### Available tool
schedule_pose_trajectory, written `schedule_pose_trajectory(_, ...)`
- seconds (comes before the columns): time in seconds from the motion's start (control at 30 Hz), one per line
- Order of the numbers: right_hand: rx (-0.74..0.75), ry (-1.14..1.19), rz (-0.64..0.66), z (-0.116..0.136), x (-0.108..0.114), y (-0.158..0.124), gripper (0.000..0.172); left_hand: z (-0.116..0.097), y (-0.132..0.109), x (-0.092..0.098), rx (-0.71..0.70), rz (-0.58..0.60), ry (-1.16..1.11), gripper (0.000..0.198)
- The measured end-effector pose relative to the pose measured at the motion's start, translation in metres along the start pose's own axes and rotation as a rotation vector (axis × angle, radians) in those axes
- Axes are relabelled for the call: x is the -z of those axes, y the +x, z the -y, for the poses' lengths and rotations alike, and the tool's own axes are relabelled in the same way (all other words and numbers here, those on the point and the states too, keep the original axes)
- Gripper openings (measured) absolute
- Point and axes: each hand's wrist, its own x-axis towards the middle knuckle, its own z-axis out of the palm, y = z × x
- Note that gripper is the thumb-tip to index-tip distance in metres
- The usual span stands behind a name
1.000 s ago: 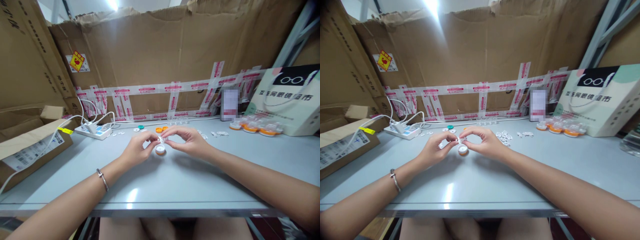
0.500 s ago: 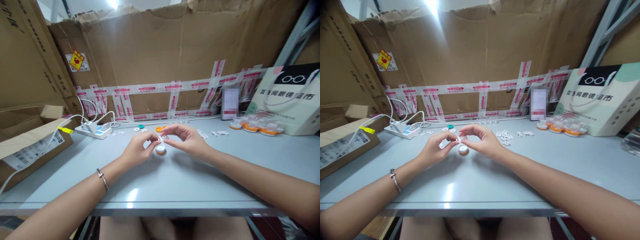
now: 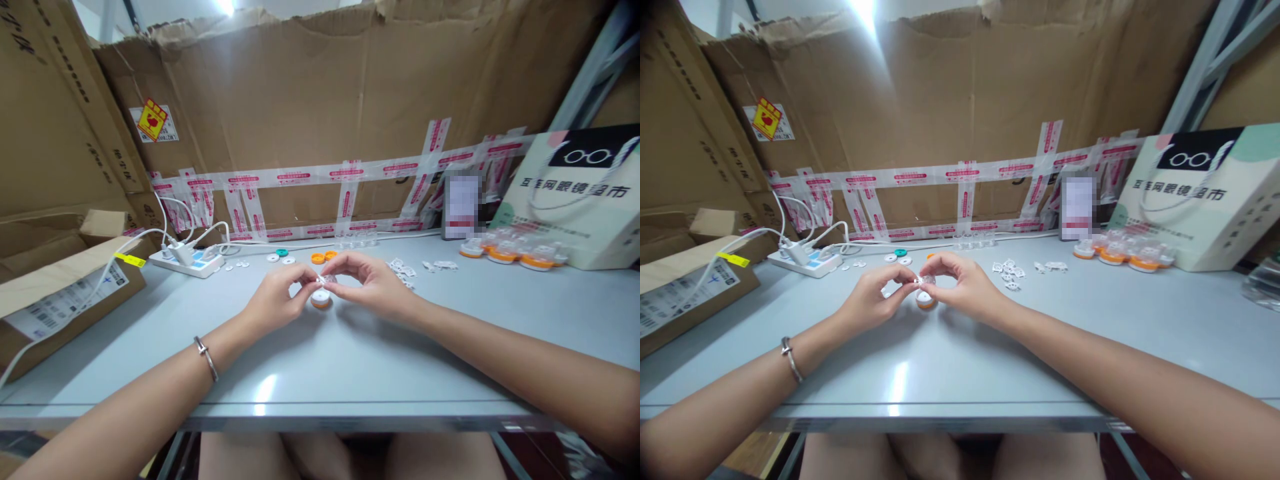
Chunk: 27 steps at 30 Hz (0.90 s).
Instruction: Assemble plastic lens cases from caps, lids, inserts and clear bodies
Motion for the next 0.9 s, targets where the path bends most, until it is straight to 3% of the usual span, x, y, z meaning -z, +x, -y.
schedule_pose_trajectory(0.63,0.037,0.184,-0.056,0.0006,0.0007,-0.0018,0.021,-0.0024,0.0007,0.0024,0.006,-0.045,-0.019,0.008)
schedule_pose_trajectory(0.9,0.016,0.058,-0.022,0.0033,0.0027,-0.0012,0.015,-0.0031,0.0005,0.0024,-0.005,-0.078,-0.008,0.008)
